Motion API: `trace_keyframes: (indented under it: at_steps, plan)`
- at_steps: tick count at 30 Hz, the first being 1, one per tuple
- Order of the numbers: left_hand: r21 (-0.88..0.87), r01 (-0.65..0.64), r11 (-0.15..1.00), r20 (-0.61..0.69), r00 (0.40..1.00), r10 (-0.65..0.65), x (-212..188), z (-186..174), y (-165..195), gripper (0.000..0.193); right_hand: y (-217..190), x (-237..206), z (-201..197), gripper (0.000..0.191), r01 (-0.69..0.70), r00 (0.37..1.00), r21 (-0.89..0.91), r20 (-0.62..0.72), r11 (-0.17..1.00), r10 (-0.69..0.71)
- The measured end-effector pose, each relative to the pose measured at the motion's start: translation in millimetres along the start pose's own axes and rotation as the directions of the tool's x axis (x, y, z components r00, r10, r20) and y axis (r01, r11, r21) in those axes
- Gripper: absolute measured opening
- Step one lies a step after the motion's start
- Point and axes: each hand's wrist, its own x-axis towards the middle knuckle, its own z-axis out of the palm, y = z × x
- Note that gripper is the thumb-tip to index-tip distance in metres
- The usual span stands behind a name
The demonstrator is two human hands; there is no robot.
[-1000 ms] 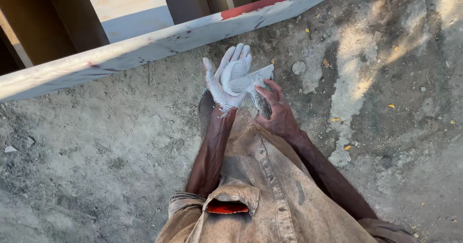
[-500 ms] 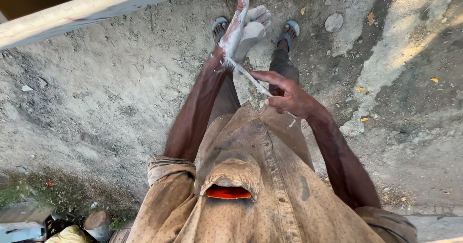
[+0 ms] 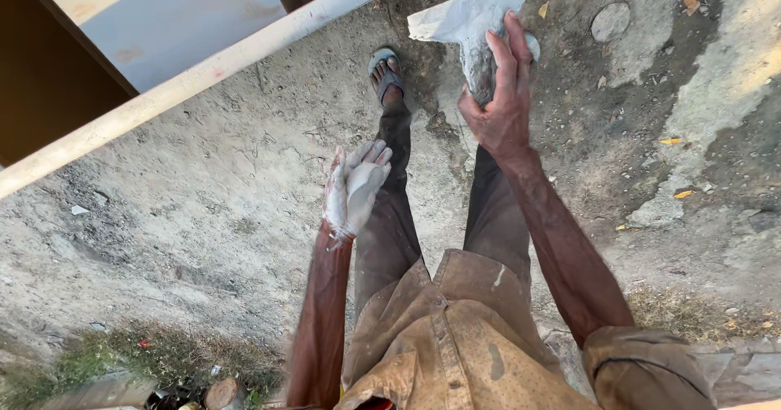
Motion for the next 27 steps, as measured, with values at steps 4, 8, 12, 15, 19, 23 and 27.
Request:
trace_keyframes:
  at_steps: [4,8,12,15,19,23,27]
  plan:
    - [-0.128,0.052,0.99,-0.043,0.997,-0.058,-7,-49,-33,0.075,37,14,56,0.086,0.093,0.994,-0.077,-0.05,0.993,-0.097]
    - [-0.162,0.104,0.981,-0.223,0.965,-0.139,-10,-63,-44,0.068,54,17,89,0.089,0.121,0.977,-0.106,-0.164,0.987,-0.137]
    - [-0.181,0.133,0.974,-0.266,0.947,-0.178,-5,-56,-42,0.068,63,26,115,0.086,0.129,0.971,-0.112,-0.189,0.985,-0.149]
    - [-0.193,0.127,0.973,-0.256,0.951,-0.175,-2,-50,-39,0.068,59,15,126,0.083,0.037,0.994,-0.079,-0.095,0.996,-0.044]
    - [-0.219,0.144,0.965,-0.171,0.968,-0.183,3,-48,-39,0.069,50,-14,116,0.077,-0.083,0.995,0.006,-0.062,0.996,0.084]
    - [-0.193,0.156,0.969,-0.199,0.961,-0.194,6,-51,-44,0.067,61,-14,99,0.077,0.006,0.977,-0.036,-0.214,0.999,-0.014]
    - [-0.171,0.134,0.976,-0.163,0.973,-0.162,5,-54,-48,0.066,91,10,96,0.078,-0.02,0.985,-0.117,-0.17,0.993,0.0]
